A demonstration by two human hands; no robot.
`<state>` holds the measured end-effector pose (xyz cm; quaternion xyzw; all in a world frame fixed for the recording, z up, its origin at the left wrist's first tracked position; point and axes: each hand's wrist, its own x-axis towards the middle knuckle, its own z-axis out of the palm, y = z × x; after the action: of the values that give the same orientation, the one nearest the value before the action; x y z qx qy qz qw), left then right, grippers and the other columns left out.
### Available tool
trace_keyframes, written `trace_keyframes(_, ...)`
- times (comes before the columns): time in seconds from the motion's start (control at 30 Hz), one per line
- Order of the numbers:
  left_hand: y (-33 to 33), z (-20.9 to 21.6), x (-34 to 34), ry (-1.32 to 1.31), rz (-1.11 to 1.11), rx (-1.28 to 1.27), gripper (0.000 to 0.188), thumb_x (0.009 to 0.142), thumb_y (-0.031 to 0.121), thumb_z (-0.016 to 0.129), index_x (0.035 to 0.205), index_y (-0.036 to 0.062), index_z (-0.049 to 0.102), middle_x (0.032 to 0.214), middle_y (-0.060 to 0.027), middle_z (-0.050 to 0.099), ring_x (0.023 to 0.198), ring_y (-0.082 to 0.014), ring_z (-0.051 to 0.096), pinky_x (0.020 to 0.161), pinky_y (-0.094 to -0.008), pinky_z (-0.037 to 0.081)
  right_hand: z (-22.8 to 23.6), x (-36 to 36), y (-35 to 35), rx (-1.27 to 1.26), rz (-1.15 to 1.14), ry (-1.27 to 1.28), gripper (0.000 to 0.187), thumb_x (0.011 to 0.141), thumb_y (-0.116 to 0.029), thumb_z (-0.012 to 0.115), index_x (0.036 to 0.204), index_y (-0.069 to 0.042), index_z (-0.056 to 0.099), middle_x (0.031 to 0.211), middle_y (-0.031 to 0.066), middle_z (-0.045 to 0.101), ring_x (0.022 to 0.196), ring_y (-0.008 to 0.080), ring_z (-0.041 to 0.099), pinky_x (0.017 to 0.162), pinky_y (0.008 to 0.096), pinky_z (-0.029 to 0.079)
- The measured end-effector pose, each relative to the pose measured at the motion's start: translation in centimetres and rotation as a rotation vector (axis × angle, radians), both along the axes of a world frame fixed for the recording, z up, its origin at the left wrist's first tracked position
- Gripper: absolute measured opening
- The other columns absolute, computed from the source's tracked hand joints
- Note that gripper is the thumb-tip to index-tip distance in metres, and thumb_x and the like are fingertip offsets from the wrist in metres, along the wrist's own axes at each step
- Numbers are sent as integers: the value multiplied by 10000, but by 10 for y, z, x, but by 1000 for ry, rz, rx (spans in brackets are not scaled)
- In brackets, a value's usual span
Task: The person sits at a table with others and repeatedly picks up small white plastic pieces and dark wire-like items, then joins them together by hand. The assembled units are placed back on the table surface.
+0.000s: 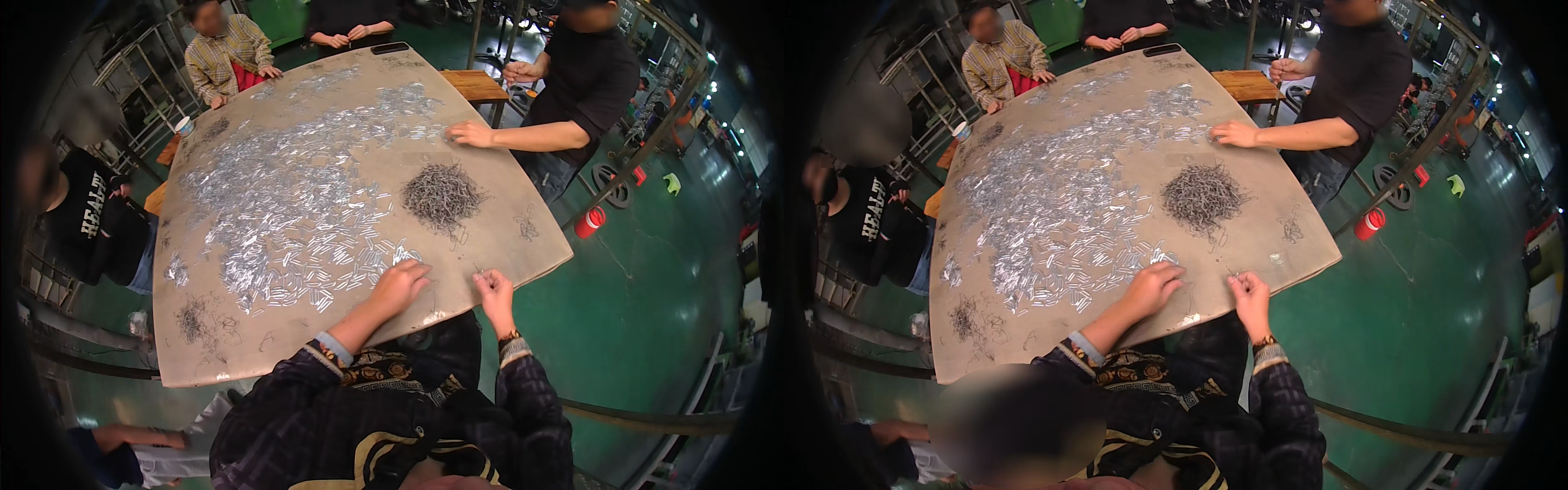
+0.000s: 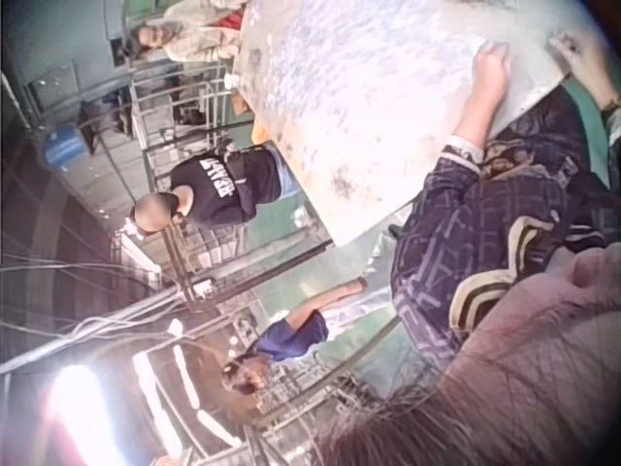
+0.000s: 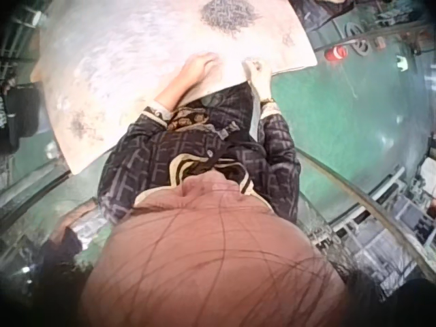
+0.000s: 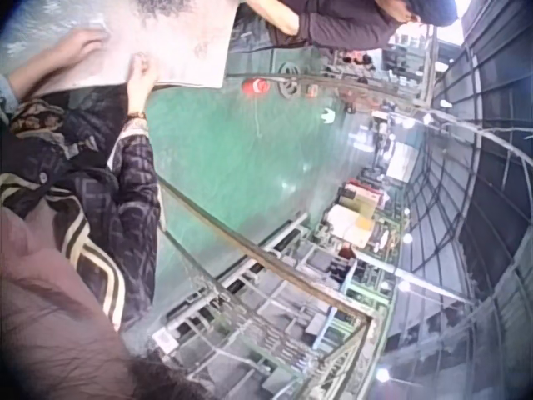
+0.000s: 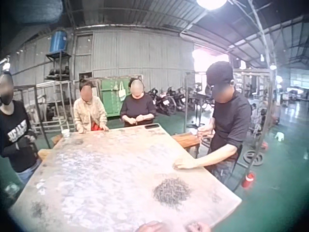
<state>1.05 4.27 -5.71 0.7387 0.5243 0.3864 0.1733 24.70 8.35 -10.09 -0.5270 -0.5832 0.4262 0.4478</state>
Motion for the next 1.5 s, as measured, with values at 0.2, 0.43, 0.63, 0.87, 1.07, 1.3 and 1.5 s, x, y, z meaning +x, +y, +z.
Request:
trace_keyframes(0.2, -48, 32, -2, -219, -141, -89, 151, 801, 42, 714, 950, 29, 709, 937, -127, 697, 836, -275, 670, 754, -344, 532, 49, -30, -75, -127, 274, -17, 187, 830, -111, 723, 731, -6, 603, 523, -45, 448, 521, 26, 356, 468, 240, 307)
trace_keyframes(0.43, -100, 10, -2, -408, 56, -151, 115, 839, 49, 695, 949, 22, 673, 911, -115, 681, 825, -247, 662, 733, -328, 526, 72, -69, -83, 141, 534, -284, 188, 838, -124, 702, 746, -11, 584, 536, 79, 449, 509, 90, 383, 468, 296, 358)
trace_keyframes(0.63, -97, 27, -11, -372, 33, -66, 94, 899, 83, 608, 970, 25, 590, 903, -115, 626, 835, -272, 625, 736, -354, 486, 43, -70, -84, 155, 412, -107, 125, 788, -44, 709, 765, 17, 603, 524, 36, 444, 498, 94, 398, 477, 275, 367)
trace_keyframes(0.87, -110, 22, 3, -498, -5, 51, 85, 897, 71, 594, 966, 24, 574, 921, -106, 608, 874, -287, 602, 781, -370, 464, 47, -64, -91, 156, 445, -40, 109, 812, 9, 669, 754, 17, 576, 583, -30, 427, 551, 51, 367, 500, 235, 318)
trace_keyframes(1.07, -112, 18, 20, -533, -60, 109, 73, 901, 47, 576, 960, 10, 554, 942, -111, 589, 881, -277, 577, 798, -364, 457, 62, -50, -107, 87, 453, -77, 137, 851, -98, 703, 860, 10, 618, 670, 33, 533, 616, 126, 494, 592, 269, 444)
trace_keyframes(1.3, -117, 18, 22, -557, -78, 107, 73, 906, 45, 570, 957, -1, 547, 953, -121, 581, 884, -284, 573, 805, -368, 458, 53, -42, -105, 177, 499, -137, 120, 852, -64, 697, 822, 6, 604, 660, 0, 494, 593, 89, 438, 547, 224, 402)
trace_keyframes(1.5, -112, 20, 20, -561, -89, 120, 73, 908, 38, 570, 966, -1, 548, 962, -126, 587, 903, -287, 581, 807, -369, 463, 70, -48, -105, 259, 518, -195, 119, 851, -91, 699, 838, -2, 620, 672, 25, 529, 599, 104, 465, 560, 242, 426)
